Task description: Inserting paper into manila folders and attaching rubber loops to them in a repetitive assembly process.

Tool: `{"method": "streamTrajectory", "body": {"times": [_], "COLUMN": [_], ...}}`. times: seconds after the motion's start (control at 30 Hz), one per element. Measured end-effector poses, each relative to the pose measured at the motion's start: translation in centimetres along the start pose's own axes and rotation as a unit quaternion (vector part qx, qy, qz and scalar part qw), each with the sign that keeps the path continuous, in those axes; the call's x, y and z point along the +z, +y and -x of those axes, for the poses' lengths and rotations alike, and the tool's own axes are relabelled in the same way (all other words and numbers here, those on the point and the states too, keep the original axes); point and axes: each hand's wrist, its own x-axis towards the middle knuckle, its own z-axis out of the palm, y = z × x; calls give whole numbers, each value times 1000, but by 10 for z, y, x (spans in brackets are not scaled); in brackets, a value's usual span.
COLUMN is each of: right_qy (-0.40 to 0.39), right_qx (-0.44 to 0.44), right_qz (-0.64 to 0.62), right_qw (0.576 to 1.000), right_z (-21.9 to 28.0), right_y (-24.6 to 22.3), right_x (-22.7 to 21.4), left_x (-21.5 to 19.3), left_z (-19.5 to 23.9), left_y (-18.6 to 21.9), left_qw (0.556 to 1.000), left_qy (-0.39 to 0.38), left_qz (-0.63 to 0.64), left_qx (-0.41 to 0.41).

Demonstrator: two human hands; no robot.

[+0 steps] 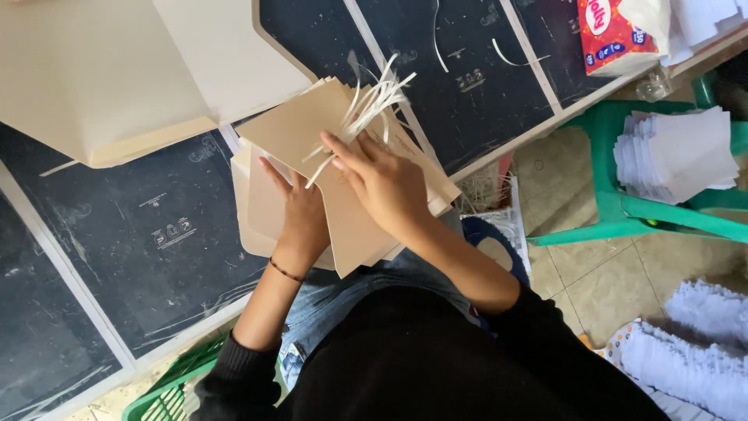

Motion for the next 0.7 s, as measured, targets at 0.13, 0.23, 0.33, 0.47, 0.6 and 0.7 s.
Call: {"method": "streamTrajectory", "body": {"times": [0.13, 0.23, 0.33, 0.47, 0.6, 0.7], "right_qy": [6, 32, 49, 60, 70, 8], "right_qx": [0, -4, -6, -28, -8, 39], "right_qz": [50, 77, 123, 183, 280, 280], "right_qw": [999, 997, 991, 981, 957, 959], "right_z": [8, 8, 10, 20, 26, 31], "right_y": [12, 11, 9, 19, 16, 26], "right_x": [30, 37, 41, 67, 77, 88], "left_x": [41, 2, -27, -73, -74, -113], "left_z": [9, 6, 0, -3, 8, 25], "left_y": [-33, -37, -83, -135, -186, -147], "left_qw": [999, 997, 997, 942, 912, 931], "left_qy": [23, 16, -22, 246, 290, 335], "left_qz": [0, 58, 36, -223, -284, -145], "left_qx": [26, 39, 63, -53, -56, 28]}}
